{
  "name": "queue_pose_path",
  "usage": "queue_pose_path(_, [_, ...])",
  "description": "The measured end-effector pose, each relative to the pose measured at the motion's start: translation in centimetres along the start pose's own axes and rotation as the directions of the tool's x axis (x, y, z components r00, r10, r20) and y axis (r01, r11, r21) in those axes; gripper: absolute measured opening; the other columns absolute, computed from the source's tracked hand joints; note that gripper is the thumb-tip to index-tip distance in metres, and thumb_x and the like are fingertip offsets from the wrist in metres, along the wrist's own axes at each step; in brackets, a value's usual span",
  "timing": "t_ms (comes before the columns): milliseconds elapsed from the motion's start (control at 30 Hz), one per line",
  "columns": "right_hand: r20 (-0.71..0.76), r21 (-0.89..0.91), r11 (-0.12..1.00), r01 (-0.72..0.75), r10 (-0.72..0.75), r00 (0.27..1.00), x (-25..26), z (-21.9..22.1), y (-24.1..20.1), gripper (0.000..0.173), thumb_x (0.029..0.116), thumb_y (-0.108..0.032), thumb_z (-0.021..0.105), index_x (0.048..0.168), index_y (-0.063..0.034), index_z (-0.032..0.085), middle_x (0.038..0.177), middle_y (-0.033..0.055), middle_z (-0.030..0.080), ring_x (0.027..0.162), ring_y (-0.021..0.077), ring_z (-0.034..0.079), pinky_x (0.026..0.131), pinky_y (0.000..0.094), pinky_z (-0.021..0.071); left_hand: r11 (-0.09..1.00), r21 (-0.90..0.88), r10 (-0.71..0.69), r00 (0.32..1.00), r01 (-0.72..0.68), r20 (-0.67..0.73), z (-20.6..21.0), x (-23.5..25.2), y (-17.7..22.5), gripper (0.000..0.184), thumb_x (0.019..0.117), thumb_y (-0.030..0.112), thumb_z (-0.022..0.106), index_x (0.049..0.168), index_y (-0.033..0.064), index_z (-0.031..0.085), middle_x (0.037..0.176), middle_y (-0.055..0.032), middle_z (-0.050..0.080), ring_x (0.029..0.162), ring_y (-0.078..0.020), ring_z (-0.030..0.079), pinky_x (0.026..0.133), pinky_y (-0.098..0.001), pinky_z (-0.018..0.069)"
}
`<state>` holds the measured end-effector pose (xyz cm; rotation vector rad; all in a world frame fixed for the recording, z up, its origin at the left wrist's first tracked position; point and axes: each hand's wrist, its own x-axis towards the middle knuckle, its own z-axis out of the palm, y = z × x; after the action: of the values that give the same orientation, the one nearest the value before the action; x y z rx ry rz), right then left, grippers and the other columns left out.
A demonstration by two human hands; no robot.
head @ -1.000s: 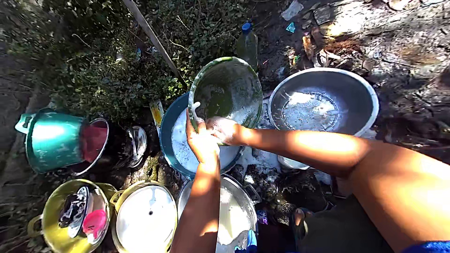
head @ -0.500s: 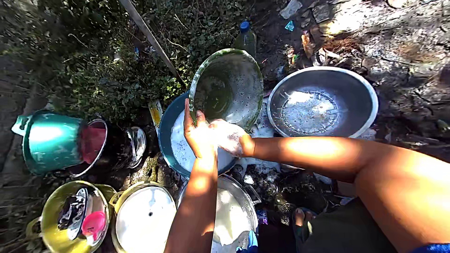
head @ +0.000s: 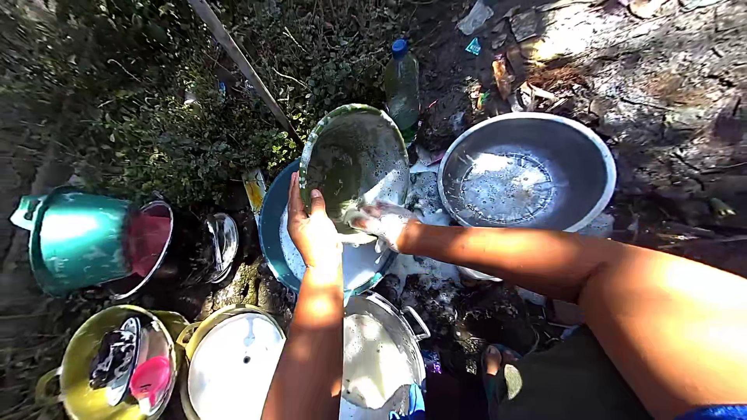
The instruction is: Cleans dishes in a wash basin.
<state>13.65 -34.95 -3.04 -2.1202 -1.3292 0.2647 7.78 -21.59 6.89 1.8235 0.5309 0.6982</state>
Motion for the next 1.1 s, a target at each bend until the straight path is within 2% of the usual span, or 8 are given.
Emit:
queue_pose_path(100, [0.086, -0.140, 0.981, -0.135, 0.147, 0.985, 0.2, -1.9, 2.5, 0.056, 0.0869, 0.000, 0.070, 0.141, -0.0112, 0.060, 0.148, 0.0282, 0.051, 0.138, 0.0491, 0.047, 0.111, 0.0663, 0.0383, 0.993, 0.090, -0.082, 0.992, 0.074, 0.092, -0.5, 1.5, 0.1, 0.051, 0.1047, 0.013, 0.055, 0.155, 0.0148, 0.044, 0.156, -0.0055, 0.047, 0.139, -0.0140, 0.048, 0.115, -0.0365, 0.0408])
queue_pose_path(233, [-0.138, -0.015, 0.991, -0.134, 0.130, 0.982, 1.5, -1.1, -2.7, 0.044, 0.0909, -0.005, 0.067, 0.135, -0.0070, 0.063, 0.142, 0.0183, 0.059, 0.115, 0.0357, 0.066, 0.090, 0.0550, 0.0555, 0.997, 0.033, -0.067, 0.996, 0.066, 0.054, 2.7, -1.6, -3.0, 0.075, 0.0985, 0.007, 0.056, 0.163, 0.0263, 0.023, 0.153, -0.0046, 0.049, 0.127, -0.0148, 0.058, 0.100, -0.0395, 0.0529])
queue_pose_path(300, [-0.278, 0.056, 0.998, -0.014, 0.029, 0.960, 1.6, 1.0, -3.2, 0.047, 0.0902, -0.003, 0.065, 0.137, 0.0015, 0.060, 0.144, 0.0193, 0.059, 0.127, 0.0317, 0.062, 0.100, 0.0482, 0.0536, 0.995, -0.048, -0.086, 0.995, 0.088, 0.059, 3.1, -1.5, -3.5, 0.066, 0.1018, 0.006, 0.053, 0.161, 0.0271, 0.032, 0.146, -0.0059, 0.056, 0.116, -0.0157, 0.064, 0.094, -0.0392, 0.0560])
queue_pose_path(467, [-0.275, 0.239, 0.941, 0.241, -0.172, 0.946, -1.7, 3.3, 0.6, 0.038, 0.1060, -0.023, 0.048, 0.133, -0.0019, 0.065, 0.136, 0.0166, 0.065, 0.127, 0.0266, 0.063, 0.107, 0.0425, 0.0509, 0.994, 0.036, -0.101, 0.992, 0.099, 0.069, 1.1, -0.8, -3.0, 0.047, 0.1080, 0.019, 0.050, 0.155, 0.0217, 0.046, 0.154, -0.0011, 0.051, 0.136, -0.0129, 0.052, 0.113, -0.0387, 0.0437])
queue_pose_path(667, [-0.006, -0.301, 0.935, -0.187, 0.194, 0.981, 0.7, -3.9, 8.0, 0.043, 0.1060, -0.026, 0.049, 0.133, 0.0034, 0.064, 0.149, 0.0236, 0.053, 0.144, 0.0424, 0.043, 0.123, 0.0572, 0.0280, 0.983, 0.152, -0.115, 0.989, 0.100, 0.092, 0.9, -0.7, -2.5, 0.044, 0.1075, 0.015, 0.050, 0.152, 0.0129, 0.050, 0.152, -0.0036, 0.053, 0.137, -0.0102, 0.051, 0.116, -0.0332, 0.0387])
queue_pose_path(833, [-0.071, 0.116, 0.942, -0.316, 0.325, 0.943, 1.4, 0.2, 3.6, 0.060, 0.1057, -0.045, 0.046, 0.146, 0.0004, 0.052, 0.153, 0.0265, 0.046, 0.146, 0.0419, 0.039, 0.122, 0.0574, 0.0292, 0.999, -0.011, 0.039, 0.992, -0.038, 0.123, 2.2, -2.2, -3.9, 0.047, 0.1089, 0.015, 0.046, 0.156, 0.0133, 0.042, 0.162, -0.0015, 0.040, 0.145, -0.0129, 0.043, 0.119, -0.0373, 0.0384])
queue_pose_path(1000, [-0.213, 0.691, 0.720, -0.057, 0.278, 0.937, 1.3, 2.1, -4.2, 0.035, 0.1035, -0.008, 0.053, 0.136, 0.0021, 0.059, 0.130, 0.0175, 0.065, 0.121, 0.0195, 0.062, 0.107, 0.0353, 0.0479, 0.991, -0.123, 0.059, 0.996, -0.050, 0.069, 2.2, -3.1, -5.3, 0.048, 0.1090, 0.014, 0.045, 0.157, 0.0134, 0.039, 0.163, -0.0026, 0.037, 0.142, -0.0129, 0.046, 0.113, -0.0351, 0.0437])
queue_pose_path(1100, [-0.079, 0.371, 0.929, 0.014, 0.016, 0.997, -0.2, 1.5, 1.1, 0.023, 0.0954, -0.002, 0.062, 0.116, 0.0077, 0.067, 0.116, 0.0234, 0.068, 0.115, 0.0335, 0.064, 0.104, 0.0473, 0.0488, 0.993, 0.113, -0.047, 0.999, 0.046, 0.009, 1.3, -2.3, -4.0, 0.047, 0.1080, 0.013, 0.047, 0.154, 0.0124, 0.045, 0.158, -0.0018, 0.046, 0.141, -0.0115, 0.047, 0.116, -0.0345, 0.0402])
